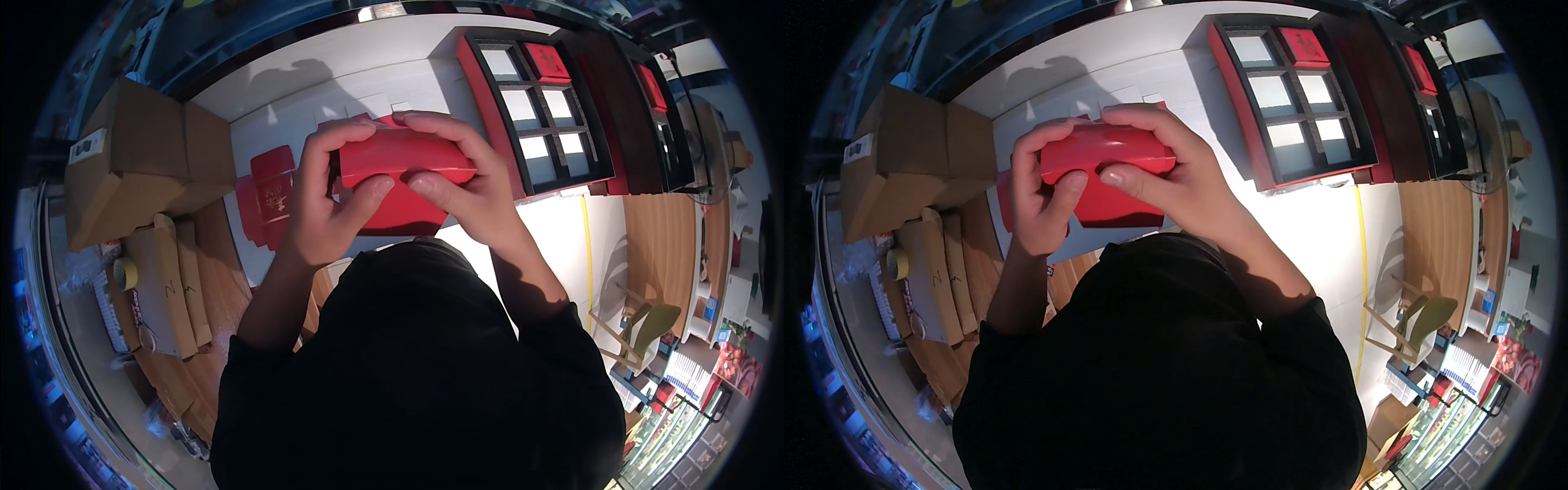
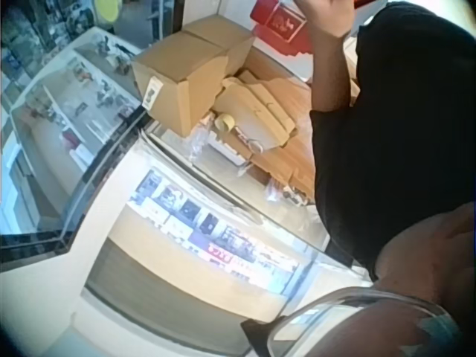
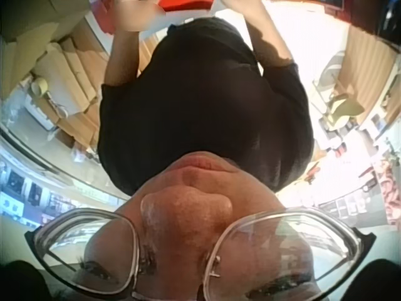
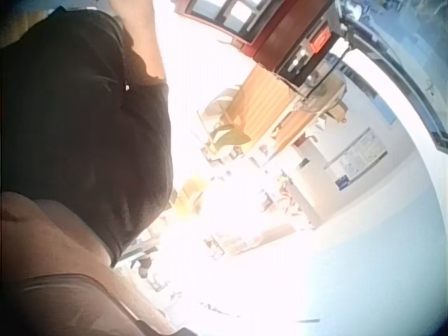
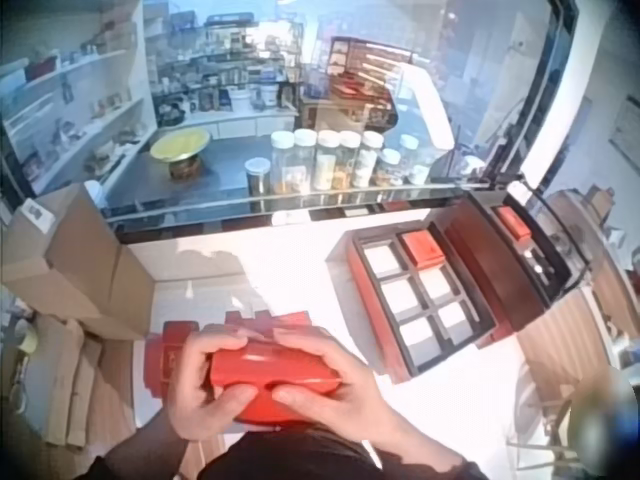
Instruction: The person assembles small red cardboard boxes from flat sheets on a white countertop. They fold the sheets into box shapes and place the finished boxes into a black grid-style display stand. The process is repeated for multiple boxes throughout the clip.
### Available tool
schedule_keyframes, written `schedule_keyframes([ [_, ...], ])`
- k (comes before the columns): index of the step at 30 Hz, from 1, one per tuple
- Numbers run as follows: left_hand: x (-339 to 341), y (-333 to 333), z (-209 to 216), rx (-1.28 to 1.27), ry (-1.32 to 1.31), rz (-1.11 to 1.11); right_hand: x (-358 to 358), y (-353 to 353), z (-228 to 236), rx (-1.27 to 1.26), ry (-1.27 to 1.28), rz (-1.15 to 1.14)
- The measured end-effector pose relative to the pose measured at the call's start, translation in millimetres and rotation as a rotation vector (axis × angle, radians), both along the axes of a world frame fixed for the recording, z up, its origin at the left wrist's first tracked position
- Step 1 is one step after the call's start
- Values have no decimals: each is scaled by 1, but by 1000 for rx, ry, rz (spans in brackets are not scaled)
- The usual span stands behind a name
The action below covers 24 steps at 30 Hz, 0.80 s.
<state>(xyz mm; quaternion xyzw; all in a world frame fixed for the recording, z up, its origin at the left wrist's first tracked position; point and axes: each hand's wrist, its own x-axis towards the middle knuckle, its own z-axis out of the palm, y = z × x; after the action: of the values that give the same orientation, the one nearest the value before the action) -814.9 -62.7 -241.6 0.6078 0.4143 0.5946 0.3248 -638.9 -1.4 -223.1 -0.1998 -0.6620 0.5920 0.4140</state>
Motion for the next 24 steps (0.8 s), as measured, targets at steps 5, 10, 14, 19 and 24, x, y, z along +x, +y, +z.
schedule_keyframes([
  [5,0,0,3,-59,-5,11,-10,0,-9,241,-16,-128],
  [10,-2,4,-6,6,64,86,-8,2,-9,252,-52,-75],
  [14,10,6,2,-43,478,329,-17,1,-14,125,-49,-356],
  [19,22,6,-1,-98,752,384,-26,4,-22,-48,-6,-357],
  [24,24,7,3,-186,853,368,-17,7,-19,-77,-142,-241],
])
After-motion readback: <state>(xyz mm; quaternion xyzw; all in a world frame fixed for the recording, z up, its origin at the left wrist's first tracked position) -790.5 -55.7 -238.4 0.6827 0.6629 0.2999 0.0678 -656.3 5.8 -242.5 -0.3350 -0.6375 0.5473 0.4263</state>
